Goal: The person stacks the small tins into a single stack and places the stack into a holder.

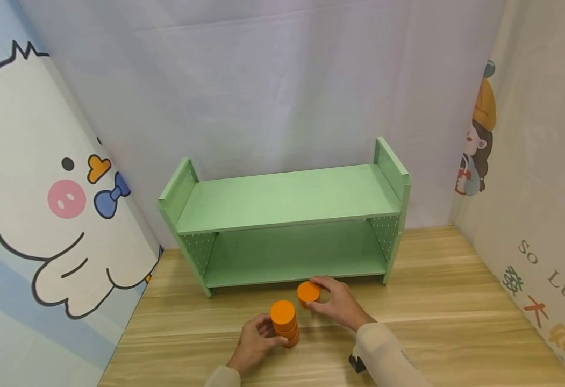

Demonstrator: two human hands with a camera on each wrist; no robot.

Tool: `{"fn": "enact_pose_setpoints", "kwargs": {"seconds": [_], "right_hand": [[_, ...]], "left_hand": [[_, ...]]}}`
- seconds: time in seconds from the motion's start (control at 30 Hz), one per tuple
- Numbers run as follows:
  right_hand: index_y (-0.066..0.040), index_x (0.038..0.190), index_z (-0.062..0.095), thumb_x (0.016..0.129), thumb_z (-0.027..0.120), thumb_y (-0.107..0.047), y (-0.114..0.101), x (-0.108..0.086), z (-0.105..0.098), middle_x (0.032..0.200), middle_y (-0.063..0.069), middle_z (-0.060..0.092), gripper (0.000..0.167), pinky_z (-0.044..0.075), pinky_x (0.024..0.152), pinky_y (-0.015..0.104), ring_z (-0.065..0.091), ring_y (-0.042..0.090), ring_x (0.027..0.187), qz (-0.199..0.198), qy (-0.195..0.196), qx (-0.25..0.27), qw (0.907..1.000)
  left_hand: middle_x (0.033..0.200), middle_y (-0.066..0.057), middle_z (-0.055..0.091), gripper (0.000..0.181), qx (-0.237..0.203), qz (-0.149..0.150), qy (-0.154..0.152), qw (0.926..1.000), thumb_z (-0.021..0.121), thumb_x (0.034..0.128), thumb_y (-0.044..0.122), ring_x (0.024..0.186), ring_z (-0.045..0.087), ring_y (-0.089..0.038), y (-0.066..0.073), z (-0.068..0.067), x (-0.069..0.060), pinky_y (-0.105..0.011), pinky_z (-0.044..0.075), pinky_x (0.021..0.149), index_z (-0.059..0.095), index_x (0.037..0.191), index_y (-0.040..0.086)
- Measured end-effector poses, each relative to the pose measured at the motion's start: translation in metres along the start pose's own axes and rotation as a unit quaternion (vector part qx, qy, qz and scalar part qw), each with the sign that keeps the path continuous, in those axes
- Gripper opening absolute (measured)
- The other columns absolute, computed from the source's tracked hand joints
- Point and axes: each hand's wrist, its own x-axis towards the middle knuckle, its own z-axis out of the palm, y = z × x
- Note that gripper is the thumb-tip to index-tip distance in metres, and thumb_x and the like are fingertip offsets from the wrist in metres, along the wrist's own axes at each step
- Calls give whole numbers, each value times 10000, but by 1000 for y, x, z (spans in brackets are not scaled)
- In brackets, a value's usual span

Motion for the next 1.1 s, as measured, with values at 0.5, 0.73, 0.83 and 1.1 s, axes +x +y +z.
{"fn": "enact_pose_setpoints", "kwargs": {"seconds": [0.5, 0.73, 0.83, 1.1], "right_hand": [[87, 1261, 621, 804, 839, -57, -15, 5, -8, 1240, 187, 654, 527, 519, 994, 462, 626, 358, 1140, -219, 101, -64, 9997], [80, 1270, 623, 803, 846, -76, -21, 7, -11, 1236, 171, 661, 541, 544, 964, 451, 644, 331, 1113, -412, 89, -197, 9989], [76, 1271, 625, 803, 849, -85, -23, 7, -12, 1237, 166, 663, 543, 551, 954, 451, 647, 325, 1110, -441, 93, -244, 9987], [61, 1280, 626, 812, 848, -117, -28, 5, -15, 1252, 155, 661, 547, 550, 953, 464, 643, 322, 1124, -431, 72, -328, 9985]], "left_hand": [[1196, -177, 677, 517, -4, 82, -22, 10000, 880, 735, 33, 1119, 651, -316, 0, 0, 0, -310, 567, 936, 650, 1191, -51], [1198, -185, 676, 523, -16, 140, -14, 9999, 873, 736, 10, 1112, 656, -310, 2, 1, -1, -324, 570, 933, 643, 1199, -65], [1201, -186, 674, 525, -43, 136, -17, 9999, 873, 734, 6, 1115, 654, -313, 2, 1, -1, -315, 569, 933, 643, 1200, -64], [1190, -178, 681, 522, 1, 63, 2, 10000, 883, 730, 36, 1109, 657, -315, 2, 1, 0, -316, 572, 927, 652, 1189, -55]]}}
